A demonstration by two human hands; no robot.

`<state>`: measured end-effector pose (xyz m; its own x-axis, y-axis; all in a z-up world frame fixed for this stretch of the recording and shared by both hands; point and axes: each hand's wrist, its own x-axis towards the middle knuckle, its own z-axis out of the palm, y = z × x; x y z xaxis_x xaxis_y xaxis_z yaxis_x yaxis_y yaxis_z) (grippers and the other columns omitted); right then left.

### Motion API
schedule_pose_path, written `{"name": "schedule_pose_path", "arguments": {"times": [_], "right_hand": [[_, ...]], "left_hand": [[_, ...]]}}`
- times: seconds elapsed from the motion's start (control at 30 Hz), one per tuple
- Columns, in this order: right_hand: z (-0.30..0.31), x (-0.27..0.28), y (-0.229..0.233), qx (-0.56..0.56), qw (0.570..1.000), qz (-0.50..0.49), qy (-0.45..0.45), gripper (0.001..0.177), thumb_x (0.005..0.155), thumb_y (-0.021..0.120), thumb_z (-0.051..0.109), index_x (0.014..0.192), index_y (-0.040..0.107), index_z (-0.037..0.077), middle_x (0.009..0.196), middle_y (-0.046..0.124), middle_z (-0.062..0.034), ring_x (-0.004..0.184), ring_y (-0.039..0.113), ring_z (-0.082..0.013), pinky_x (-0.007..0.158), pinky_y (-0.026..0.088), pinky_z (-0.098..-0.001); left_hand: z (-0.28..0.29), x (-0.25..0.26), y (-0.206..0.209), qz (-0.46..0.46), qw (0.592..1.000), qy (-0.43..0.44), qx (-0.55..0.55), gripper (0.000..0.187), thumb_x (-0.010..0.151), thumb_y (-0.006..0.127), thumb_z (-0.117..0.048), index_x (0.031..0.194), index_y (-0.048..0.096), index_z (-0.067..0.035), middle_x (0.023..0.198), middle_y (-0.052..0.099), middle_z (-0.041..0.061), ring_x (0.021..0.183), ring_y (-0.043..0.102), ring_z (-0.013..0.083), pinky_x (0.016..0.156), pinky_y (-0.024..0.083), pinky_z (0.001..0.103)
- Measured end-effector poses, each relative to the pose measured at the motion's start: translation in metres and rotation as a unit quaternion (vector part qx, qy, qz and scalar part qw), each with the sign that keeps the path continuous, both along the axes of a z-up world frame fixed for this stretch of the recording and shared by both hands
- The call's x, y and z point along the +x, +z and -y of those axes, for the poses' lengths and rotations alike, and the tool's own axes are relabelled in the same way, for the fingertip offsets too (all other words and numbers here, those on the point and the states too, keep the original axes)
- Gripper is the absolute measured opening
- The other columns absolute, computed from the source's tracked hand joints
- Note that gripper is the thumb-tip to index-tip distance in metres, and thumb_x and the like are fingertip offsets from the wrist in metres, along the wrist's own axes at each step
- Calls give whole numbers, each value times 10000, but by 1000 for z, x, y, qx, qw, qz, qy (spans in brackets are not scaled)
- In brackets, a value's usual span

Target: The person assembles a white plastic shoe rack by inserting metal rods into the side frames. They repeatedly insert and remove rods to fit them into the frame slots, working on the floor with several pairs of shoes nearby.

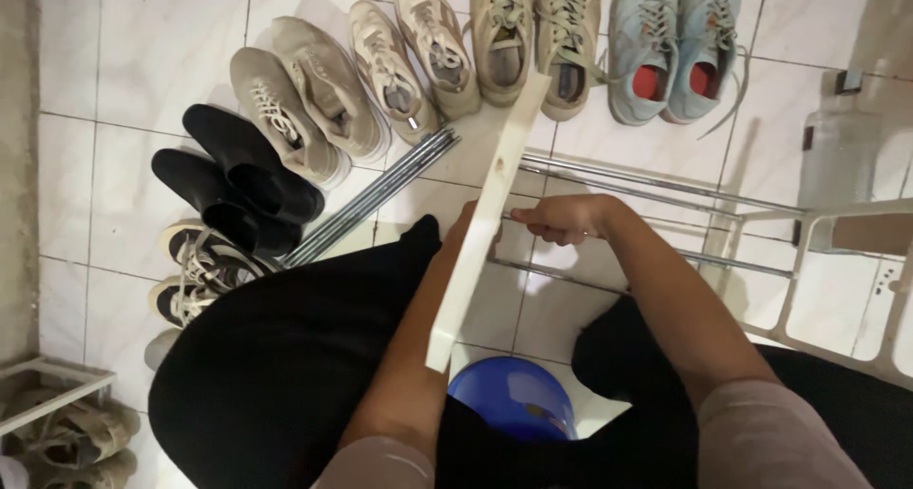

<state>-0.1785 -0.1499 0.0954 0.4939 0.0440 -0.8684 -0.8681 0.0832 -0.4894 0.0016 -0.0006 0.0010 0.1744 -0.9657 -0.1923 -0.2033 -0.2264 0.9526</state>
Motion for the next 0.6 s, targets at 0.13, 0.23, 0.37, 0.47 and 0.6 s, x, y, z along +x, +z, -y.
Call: {"name": "schedule_pose_path", "arguments": {"times": [0.13,0.23,0.37,0.47,0.6], "right_hand": [[-22,13,-22,-354,922,135,84,577,1076,436,495,792,665,49,605,574,-70,566,586,-250,570,449,-386],[-72,9,-20,-642,727,230,77,240,983,545,273,928,655,67,775,631,-75,655,644,-283,563,502,-431],[-86,9,-16,-687,682,190,163,154,940,536,92,1034,633,18,893,659,-121,759,695,-285,565,550,-419],[-75,16,-9,-589,770,150,193,208,982,517,130,1128,610,15,931,697,-141,739,725,-318,542,558,-432],[-51,32,14,-401,899,80,156,296,1050,438,219,1267,573,69,948,767,-195,819,741,-387,690,564,-499]], "left_hand": [[-5,3,2,0,1000,2,5,291,1052,555,-182,1281,570,-3,984,681,94,875,661,162,748,557,317],[5,0,2,-2,1000,-6,-10,299,1035,575,-172,1283,568,-5,983,684,87,880,662,147,754,555,315],[4,-1,1,-28,997,-14,-70,329,1003,586,-144,1299,567,-1,996,687,90,894,655,141,762,550,315],[-3,1,5,-91,995,-5,31,287,1019,570,-156,1264,583,-6,975,681,98,876,645,144,748,543,318],[-1,7,16,-57,998,-14,27,300,1006,576,-168,1259,591,-9,981,683,103,882,649,157,752,545,326]]}}
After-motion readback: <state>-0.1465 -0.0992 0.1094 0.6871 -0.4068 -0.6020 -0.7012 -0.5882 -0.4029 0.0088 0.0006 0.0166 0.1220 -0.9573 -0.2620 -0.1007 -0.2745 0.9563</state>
